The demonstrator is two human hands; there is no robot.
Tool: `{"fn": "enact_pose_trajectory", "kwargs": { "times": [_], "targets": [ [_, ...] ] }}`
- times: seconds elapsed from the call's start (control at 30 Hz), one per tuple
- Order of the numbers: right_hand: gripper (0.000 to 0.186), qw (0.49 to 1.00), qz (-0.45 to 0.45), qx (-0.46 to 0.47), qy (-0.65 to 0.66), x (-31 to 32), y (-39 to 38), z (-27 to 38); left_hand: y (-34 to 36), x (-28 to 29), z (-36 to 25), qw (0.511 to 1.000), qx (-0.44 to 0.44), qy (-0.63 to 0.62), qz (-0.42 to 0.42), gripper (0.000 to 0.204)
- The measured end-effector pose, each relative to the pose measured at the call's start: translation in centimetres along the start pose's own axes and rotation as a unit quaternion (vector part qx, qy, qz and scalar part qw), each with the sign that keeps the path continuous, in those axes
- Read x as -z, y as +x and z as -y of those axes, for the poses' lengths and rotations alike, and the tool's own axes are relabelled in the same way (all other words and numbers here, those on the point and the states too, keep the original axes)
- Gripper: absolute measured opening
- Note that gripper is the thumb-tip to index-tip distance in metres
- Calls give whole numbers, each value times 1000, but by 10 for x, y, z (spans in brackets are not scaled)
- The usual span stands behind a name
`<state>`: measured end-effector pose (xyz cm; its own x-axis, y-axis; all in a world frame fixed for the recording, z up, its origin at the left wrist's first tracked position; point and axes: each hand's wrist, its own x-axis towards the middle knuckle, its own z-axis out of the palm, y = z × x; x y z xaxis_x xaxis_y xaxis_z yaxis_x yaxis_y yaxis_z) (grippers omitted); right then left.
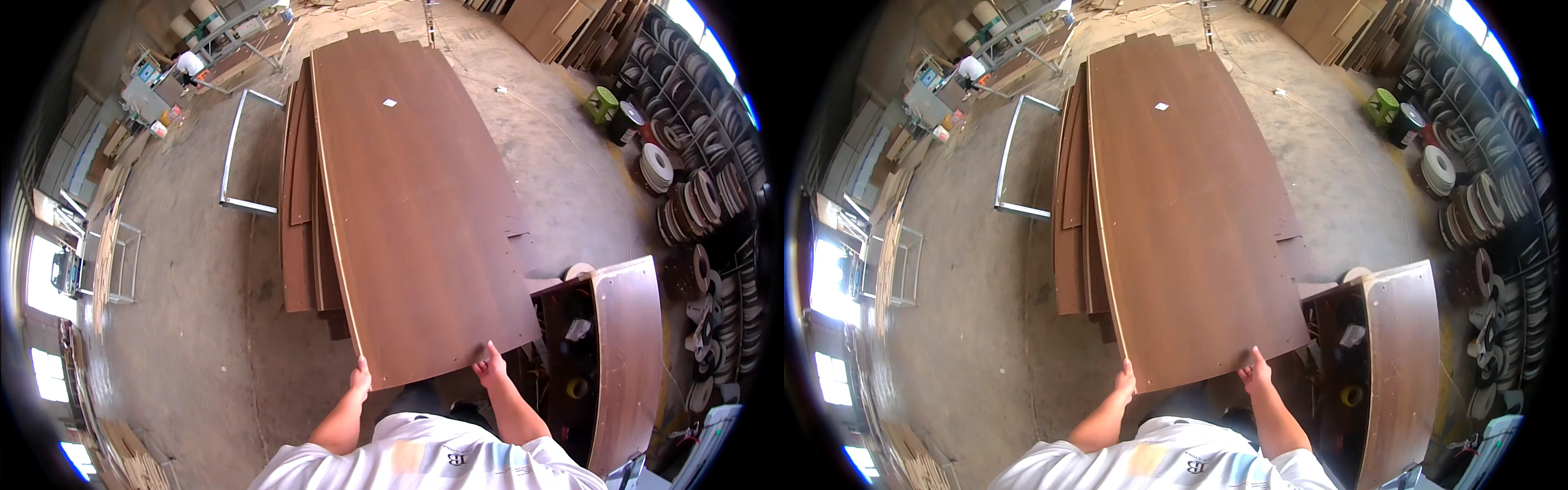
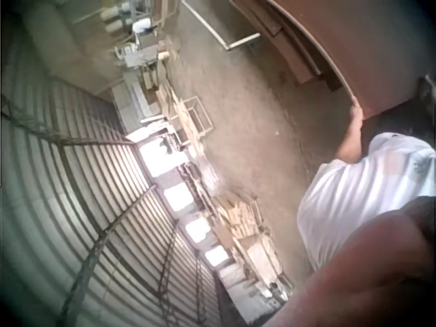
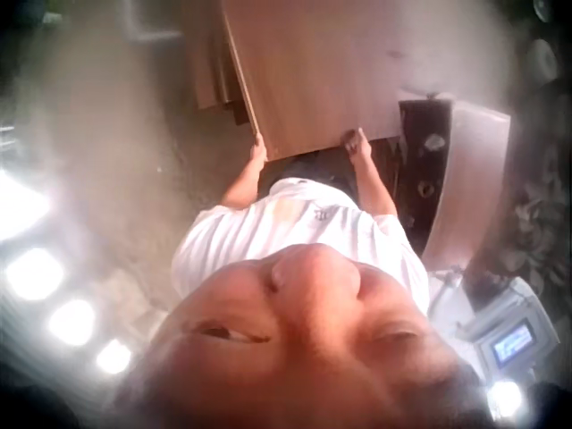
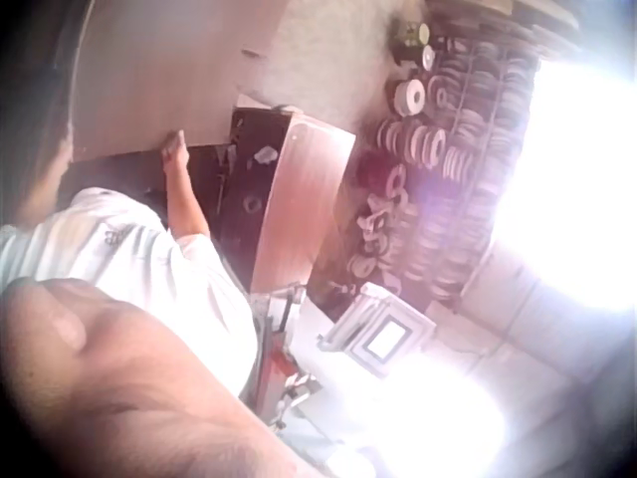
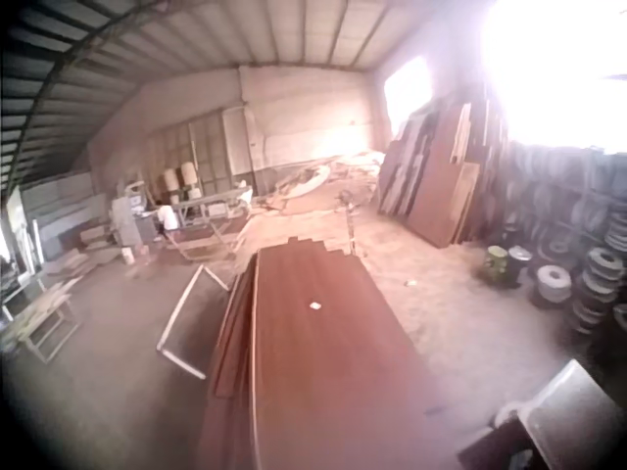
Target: The person picks up wooden panels from a stack one at a time and feeds them into an edge-banding machine by hand.
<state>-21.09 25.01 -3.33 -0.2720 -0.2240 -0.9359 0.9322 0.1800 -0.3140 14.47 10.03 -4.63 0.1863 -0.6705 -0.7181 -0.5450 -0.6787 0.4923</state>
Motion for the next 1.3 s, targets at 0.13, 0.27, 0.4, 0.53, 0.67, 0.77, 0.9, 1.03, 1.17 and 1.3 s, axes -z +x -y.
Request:
{"fn": "enact_pose_trajectory", "kwargs": {
  "times": [0.13, 0.27, 0.4, 0.53, 0.67, 0.77, 0.9, 1.03, 1.17, 1.3],
  "targets": [
    [43, 1000, -1, -11, 12, 48, -60, -9, -42, 24, 47, 995, 16, -74, 71, 88],
    [36, 999, 26, 14, -31, 100, -124, 16, -125, 42, 33, 904, 53, -230, 358, 85],
    [25, 992, 40, 110, -50, 145, -167, 54, -197, 27, 26, 858, 26, -275, 433, 81],
    [35, 969, 116, 205, 73, 181, -198, 82, -276, -40, -5, 813, -1, -305, 495, 81],
    [34, 979, 148, 131, 49, 189, -220, 63, -328, -144, -24, 755, 45, -295, 584, 83],
    [28, 982, 61, 178, 5, 231, -208, 99, -347, -212, -23, 724, 69, -239, 643, 85],
    [29, 971, -29, 222, 79, 299, -200, 125, -365, -260, -54, 749, 80, -80, 653, 83],
    [37, 960, -77, 243, 119, 392, -212, 113, -311, -273, -102, 833, 22, -107, 543, 80],
    [37, 932, -193, 287, 106, 469, -259, 79, -186, -256, -188, 885, -35, -200, 419, 57],
    [41, 905, -276, 316, 75, 514, -301, 43, -86, -214, -260, 892, -48, -276, 356, 56]
  ]
}}
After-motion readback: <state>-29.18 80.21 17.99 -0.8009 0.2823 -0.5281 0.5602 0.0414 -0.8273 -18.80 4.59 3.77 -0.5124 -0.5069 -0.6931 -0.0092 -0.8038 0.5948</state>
